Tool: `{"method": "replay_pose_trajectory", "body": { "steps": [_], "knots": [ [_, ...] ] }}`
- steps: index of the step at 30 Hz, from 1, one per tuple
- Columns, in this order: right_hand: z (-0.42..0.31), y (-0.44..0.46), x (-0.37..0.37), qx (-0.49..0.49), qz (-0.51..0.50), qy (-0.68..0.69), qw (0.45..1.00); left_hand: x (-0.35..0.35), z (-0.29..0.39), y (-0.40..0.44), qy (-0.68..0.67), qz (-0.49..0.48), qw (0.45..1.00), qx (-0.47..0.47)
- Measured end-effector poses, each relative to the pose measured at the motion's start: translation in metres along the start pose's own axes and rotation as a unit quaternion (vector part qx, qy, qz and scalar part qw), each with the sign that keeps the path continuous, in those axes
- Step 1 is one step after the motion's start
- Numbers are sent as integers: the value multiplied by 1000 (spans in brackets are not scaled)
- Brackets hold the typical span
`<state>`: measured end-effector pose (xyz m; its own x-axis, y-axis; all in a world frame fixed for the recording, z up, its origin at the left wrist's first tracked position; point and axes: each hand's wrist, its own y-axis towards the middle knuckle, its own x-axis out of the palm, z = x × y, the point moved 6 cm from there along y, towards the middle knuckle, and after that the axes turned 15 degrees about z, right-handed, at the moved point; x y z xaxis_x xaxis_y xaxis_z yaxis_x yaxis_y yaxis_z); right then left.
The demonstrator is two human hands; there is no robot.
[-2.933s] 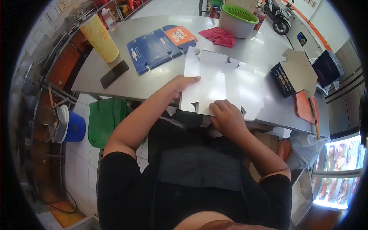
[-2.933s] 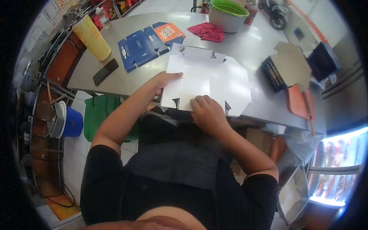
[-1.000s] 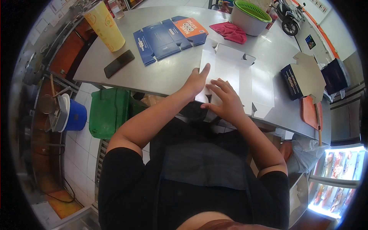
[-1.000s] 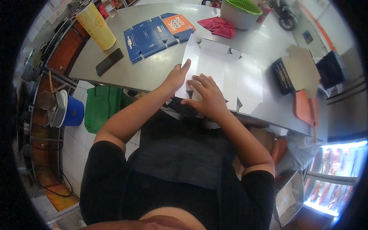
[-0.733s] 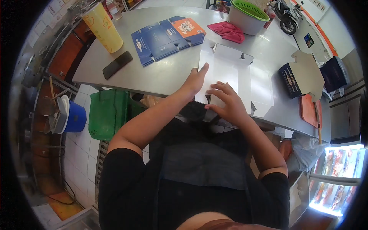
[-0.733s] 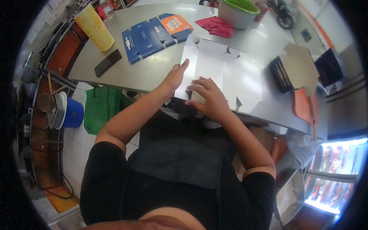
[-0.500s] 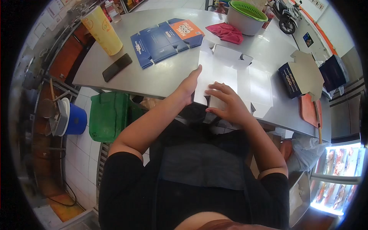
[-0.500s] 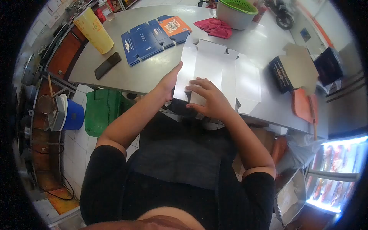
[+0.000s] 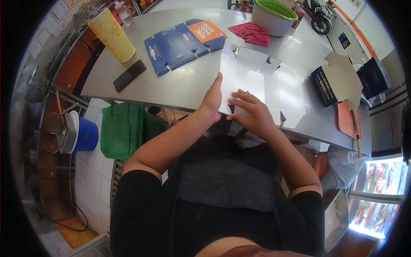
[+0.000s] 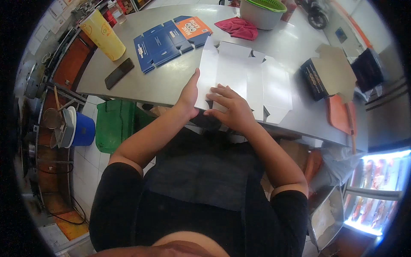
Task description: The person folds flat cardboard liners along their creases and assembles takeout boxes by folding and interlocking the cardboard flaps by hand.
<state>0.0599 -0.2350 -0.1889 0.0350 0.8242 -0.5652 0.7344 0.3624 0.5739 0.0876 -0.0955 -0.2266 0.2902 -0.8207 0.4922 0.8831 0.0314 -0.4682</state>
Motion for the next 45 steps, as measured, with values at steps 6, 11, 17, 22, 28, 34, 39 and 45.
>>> {"method": "replay_pose_trajectory", "body": {
  "steps": [6,11,17,22,28,34,39,45],
  "knots": [
    [-4,-4,-2,-17,9,-10,1000,-11,-11,20,22,6,999,49],
    [-4,-5,-3,-13,16,-13,1000,-1,-8,9,-18,5,1000,11],
    [-14,-4,-2,-31,32,-42,998,2,-7,-1,-74,-13,997,-29],
    [-14,-5,-14,-43,-17,-50,998,-13,0,7,-83,23,996,6],
    [0,-15,-44,-21,-30,-155,987,-33,-3,22,51,178,974,133],
    [22,-33,-46,-38,-22,-223,974,-27,11,27,252,112,943,188],
    [26,-33,-46,-46,-8,-231,972,-29,23,27,302,44,940,151],
    [6,-25,-41,-79,-10,-240,967,-30,13,28,223,-37,971,82]
  ]
}}
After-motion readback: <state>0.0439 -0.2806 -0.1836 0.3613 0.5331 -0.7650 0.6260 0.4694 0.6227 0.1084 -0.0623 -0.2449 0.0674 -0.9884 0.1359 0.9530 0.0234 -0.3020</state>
